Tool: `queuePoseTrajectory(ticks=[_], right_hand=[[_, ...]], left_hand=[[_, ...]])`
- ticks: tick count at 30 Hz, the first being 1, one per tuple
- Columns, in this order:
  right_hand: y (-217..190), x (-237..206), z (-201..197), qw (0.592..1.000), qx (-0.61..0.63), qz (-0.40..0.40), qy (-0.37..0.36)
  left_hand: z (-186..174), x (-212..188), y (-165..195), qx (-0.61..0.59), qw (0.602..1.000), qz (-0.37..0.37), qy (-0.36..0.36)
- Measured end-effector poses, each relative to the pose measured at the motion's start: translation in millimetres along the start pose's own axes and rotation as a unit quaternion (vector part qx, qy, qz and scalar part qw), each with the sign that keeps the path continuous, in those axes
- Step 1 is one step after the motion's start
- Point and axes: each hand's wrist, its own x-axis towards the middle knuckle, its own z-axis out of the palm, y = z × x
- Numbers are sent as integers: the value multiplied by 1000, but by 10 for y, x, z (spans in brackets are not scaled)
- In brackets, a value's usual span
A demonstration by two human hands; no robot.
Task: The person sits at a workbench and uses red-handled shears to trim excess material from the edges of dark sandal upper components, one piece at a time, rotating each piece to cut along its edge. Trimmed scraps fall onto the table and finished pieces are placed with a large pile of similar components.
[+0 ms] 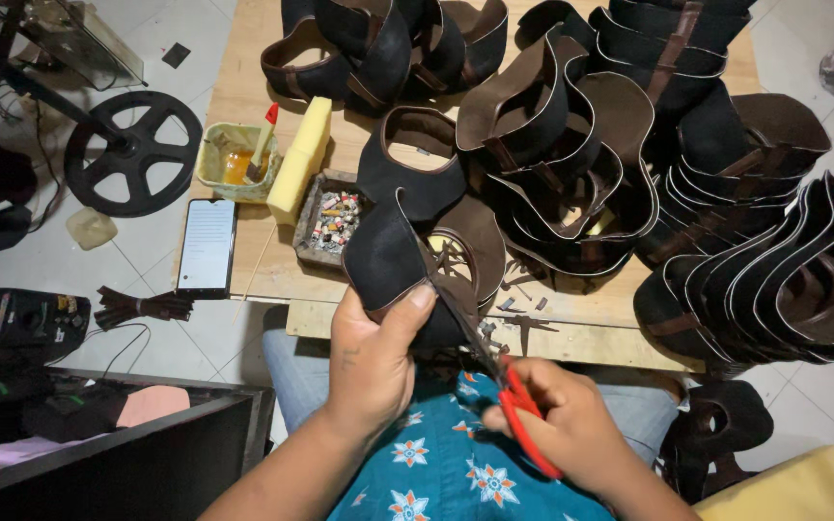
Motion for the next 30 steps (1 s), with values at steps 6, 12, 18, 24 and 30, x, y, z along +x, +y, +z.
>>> queuePoseTrajectory(ticks=[6, 12, 18, 24, 30], right_hand=[[224, 13, -198, 934, 272, 133, -191], [192, 49, -85, 963, 193, 135, -129], [119, 75, -77, 964, 204, 68, -158], [53, 126, -79, 963, 203, 87, -152], [55, 142, -47, 960, 225, 27, -163]], left_hand=[[-105, 34, -55, -42, 999, -24, -26], [-97, 49, -100, -36, 999, -22, -33], [-61, 60, -85, -68, 997, -23, -13], [-71, 20, -149, -41, 998, -35, -27], [-78, -24, -202, -63, 995, -69, -43]])
